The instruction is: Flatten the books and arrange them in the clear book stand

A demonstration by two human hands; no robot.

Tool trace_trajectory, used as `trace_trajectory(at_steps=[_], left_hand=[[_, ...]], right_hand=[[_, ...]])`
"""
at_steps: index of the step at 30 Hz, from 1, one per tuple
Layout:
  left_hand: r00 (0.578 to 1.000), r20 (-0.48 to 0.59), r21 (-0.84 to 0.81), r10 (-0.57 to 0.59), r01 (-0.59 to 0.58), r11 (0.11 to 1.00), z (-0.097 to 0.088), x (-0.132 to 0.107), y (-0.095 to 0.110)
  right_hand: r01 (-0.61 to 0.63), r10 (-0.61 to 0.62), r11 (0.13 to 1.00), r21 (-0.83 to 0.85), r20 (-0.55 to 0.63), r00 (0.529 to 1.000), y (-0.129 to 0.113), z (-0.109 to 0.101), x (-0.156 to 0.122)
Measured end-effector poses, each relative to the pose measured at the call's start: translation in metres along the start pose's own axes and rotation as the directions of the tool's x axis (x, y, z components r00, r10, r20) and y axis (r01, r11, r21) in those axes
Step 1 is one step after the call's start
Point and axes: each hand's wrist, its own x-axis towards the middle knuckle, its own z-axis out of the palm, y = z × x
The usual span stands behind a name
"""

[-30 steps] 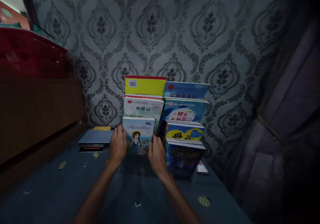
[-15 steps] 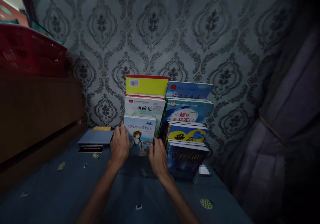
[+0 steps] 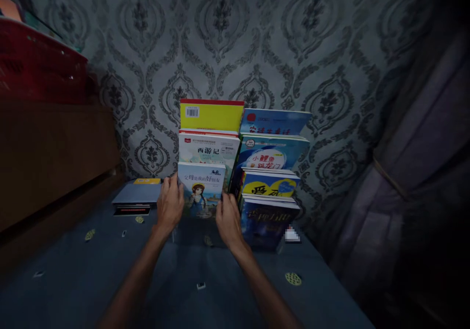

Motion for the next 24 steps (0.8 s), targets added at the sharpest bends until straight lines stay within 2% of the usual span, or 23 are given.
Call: trace_trajectory(at_steps=[11,18,21,24], left_hand=[[1.0,-0.002,-0.061,0.021,-0.021,0.998,0.0,0.0,-0.002],[0.997,-0.002,-0.155,0.075,-0.074,0.985,0.001,-0.011,-0.01],[0.996,0.009,-0.138,0.093,-0.091,0.986,-0.002,-0.021,-0.022],[0.995,0.038,-0.045,0.095,-0.094,0.995,-0.007,-0.031,-0.049]], right_hand=[[-0.007,0.007,1.0,0.002,0.002,1.0,-0.001,-0.002,0.001],[0.017,-0.017,1.0,0.02,0.011,1.0,-0.002,-0.002,-0.001],[0.023,-0.023,0.998,0.055,0.014,1.0,-0.002,-0.002,-0.007],[0.017,-0.019,0.997,0.081,0.031,0.999,0.0,-0.001,-0.015]])
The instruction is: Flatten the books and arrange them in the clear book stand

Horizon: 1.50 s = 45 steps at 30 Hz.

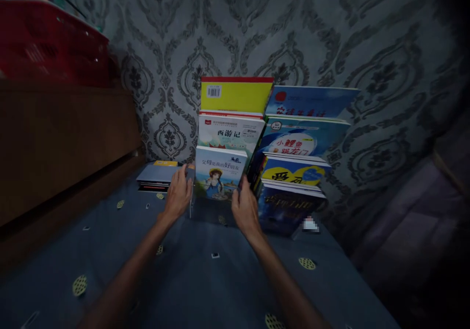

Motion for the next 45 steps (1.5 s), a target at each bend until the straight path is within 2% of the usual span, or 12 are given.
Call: trace_trajectory(at_steps=[3,5,7,11,15,19,24,28,31,34,39,45], left_hand=[[0.988,0.135,0.252,-0.077,0.041,0.967,-0.003,-0.01,-0.038],[0.946,0.238,0.483,-0.22,0.081,0.872,-0.002,-0.012,-0.063],[0.917,0.265,0.565,-0.297,0.101,0.819,0.001,-0.01,-0.082],[0.885,0.324,0.599,-0.334,0.081,0.797,0.013,0.003,-0.105],[0.841,0.426,0.597,-0.333,0.015,0.802,0.026,0.016,-0.118],[0.796,0.513,0.585,-0.322,-0.051,0.809,0.029,0.021,-0.128],[0.761,0.574,0.583,-0.303,-0.119,0.804,0.015,0.021,-0.133],[0.741,0.609,0.576,-0.284,-0.167,0.8,-0.003,0.021,-0.133],[0.726,0.634,0.565,-0.267,-0.199,0.8,-0.014,0.02,-0.13],[0.712,0.658,0.547,-0.244,-0.23,0.805,-0.023,0.017,-0.124],[0.683,0.697,0.517,-0.218,-0.267,0.813,-0.041,0.0,-0.111],[0.602,0.768,0.466,-0.219,-0.29,0.836,-0.073,-0.046,-0.089]], right_hand=[[-0.005,0.005,1.0,-0.001,-0.005,1.0,0.002,0.001,-0.007],[0.006,-0.006,1.0,-0.006,-0.016,1.0,0.003,0.002,-0.011],[0.023,-0.023,1.0,-0.003,-0.019,1.0,0.002,0.001,-0.013],[0.026,-0.026,1.0,0.013,0.006,1.0,0.002,-0.002,-0.016],[0.025,-0.025,0.999,0.027,0.033,0.999,0.004,-0.004,-0.019],[0.004,-0.005,0.999,0.042,0.037,0.999,0.0,-0.01,-0.026],[0.052,-0.054,0.997,0.055,0.033,0.998,-0.015,-0.018,-0.062],[0.15,-0.166,0.984,0.096,0.188,0.968,-0.023,-0.023,-0.114],[0.183,-0.217,0.974,0.132,0.324,0.921,-0.02,-0.029,-0.152],[0.2,-0.253,0.965,0.168,0.414,0.875,-0.014,-0.036,-0.175],[0.119,-0.194,0.977,0.178,0.495,0.847,-0.01,-0.041,-0.18],[-0.021,-0.094,0.977,0.21,0.521,0.848,-0.02,-0.042,-0.171]])
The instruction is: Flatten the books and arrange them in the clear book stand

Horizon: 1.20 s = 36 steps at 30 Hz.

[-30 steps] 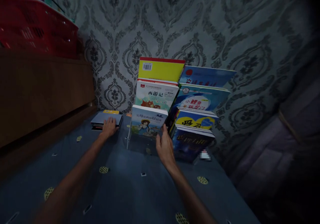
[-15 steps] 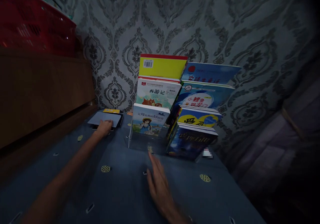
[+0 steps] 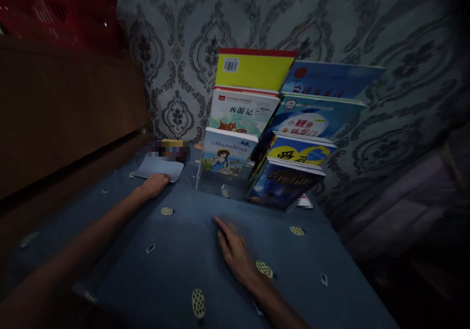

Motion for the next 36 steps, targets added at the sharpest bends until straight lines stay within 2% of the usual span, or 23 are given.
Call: trace_trajectory(at_steps=[4,8,12,16,21,24,27,30,32,36], left_hand=[[0.999,0.022,-0.015,0.032,-0.031,0.999,-0.002,-0.036,0.015],[0.995,0.044,-0.023,0.093,-0.092,0.995,-0.008,-0.07,0.042],[0.975,0.05,-0.022,0.219,-0.218,0.976,-0.016,-0.102,0.084],[0.933,0.061,0.019,0.354,-0.356,0.934,-0.022,-0.122,0.139],[0.875,-0.11,0.028,0.471,-0.471,0.882,-0.009,-0.132,0.211],[0.809,-0.217,-0.018,0.546,-0.563,0.827,-0.001,-0.138,0.234],[0.785,-0.251,-0.116,0.567,-0.606,0.787,-0.001,-0.141,0.233],[0.801,-0.27,-0.2,0.535,-0.59,0.782,-0.002,-0.136,0.212],[0.839,-0.268,-0.202,0.473,-0.53,0.824,0.0,-0.126,0.194],[0.934,-0.22,-0.172,0.282,-0.321,0.931,0.009,-0.095,0.16]], right_hand=[[-0.012,0.012,1.0,0.013,0.002,1.0,-0.003,0.0,0.001],[0.009,-0.009,1.0,0.008,-0.032,0.999,0.0,-0.001,0.002],[0.03,-0.03,1.0,-0.001,-0.035,0.999,-0.003,-0.006,0.004],[0.05,-0.049,0.999,0.016,-0.017,0.999,-0.008,-0.015,0.008],[0.097,-0.097,0.995,0.03,0.007,0.995,-0.011,-0.024,0.01],[0.108,-0.11,0.994,0.019,0.076,0.991,-0.009,-0.025,0.007],[0.109,-0.108,0.994,-0.001,0.123,0.986,-0.006,-0.021,0.005],[0.105,-0.103,0.994,-0.006,0.141,0.985,-0.004,-0.018,0.004],[0.114,-0.112,0.993,-0.007,0.155,0.982,-0.003,-0.018,0.005],[0.14,-0.126,0.988,-0.059,0.198,0.972,-0.008,-0.021,0.006]])
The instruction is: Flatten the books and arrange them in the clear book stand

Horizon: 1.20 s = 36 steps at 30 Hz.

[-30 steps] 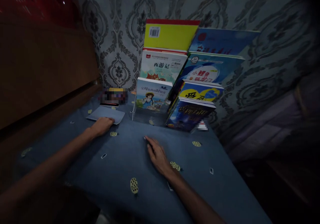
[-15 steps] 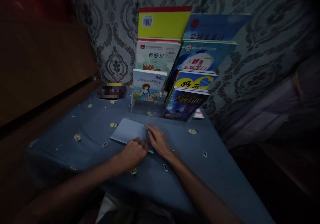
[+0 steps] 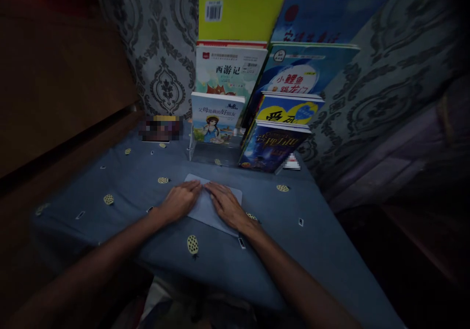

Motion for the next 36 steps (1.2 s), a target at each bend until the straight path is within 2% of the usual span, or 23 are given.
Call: trace_trajectory(at_steps=[4,9,12,17,22,25,32,36], left_hand=[[0.992,0.007,0.006,-0.127,0.127,0.992,0.005,0.016,-0.022],[0.99,-0.021,0.029,-0.136,0.136,0.99,0.01,0.02,-0.024],[0.991,-0.031,0.066,-0.132,0.134,0.989,0.01,0.019,-0.022],[0.991,-0.032,0.103,-0.131,0.133,0.986,0.006,0.02,-0.019],[0.99,-0.072,0.125,-0.121,0.129,0.984,0.007,0.019,-0.018],[0.99,-0.086,0.178,-0.116,0.13,0.975,0.007,0.017,-0.018],[0.978,-0.112,0.213,-0.177,0.197,0.957,0.009,0.015,-0.017],[0.984,-0.119,0.192,-0.136,0.157,0.969,0.014,0.015,-0.024]], right_hand=[[0.016,-0.004,0.992,-0.124,0.101,0.995,-0.012,0.001,0.004],[0.074,-0.034,0.98,-0.185,0.209,0.977,-0.02,0.003,0.007],[-0.008,0.048,0.976,-0.216,0.181,0.982,-0.01,-0.008,-0.005],[-0.173,0.202,0.944,-0.282,0.077,0.976,0.013,-0.031,-0.041],[-0.201,0.223,0.937,-0.284,0.046,0.974,0.018,-0.029,-0.058],[-0.181,0.204,0.947,-0.267,0.06,0.977,0.027,-0.022,-0.05],[-0.07,0.095,0.983,-0.172,0.138,0.986,0.058,-0.018,-0.009],[-0.07,0.083,0.986,-0.152,0.08,0.993,0.06,-0.014,-0.006]])
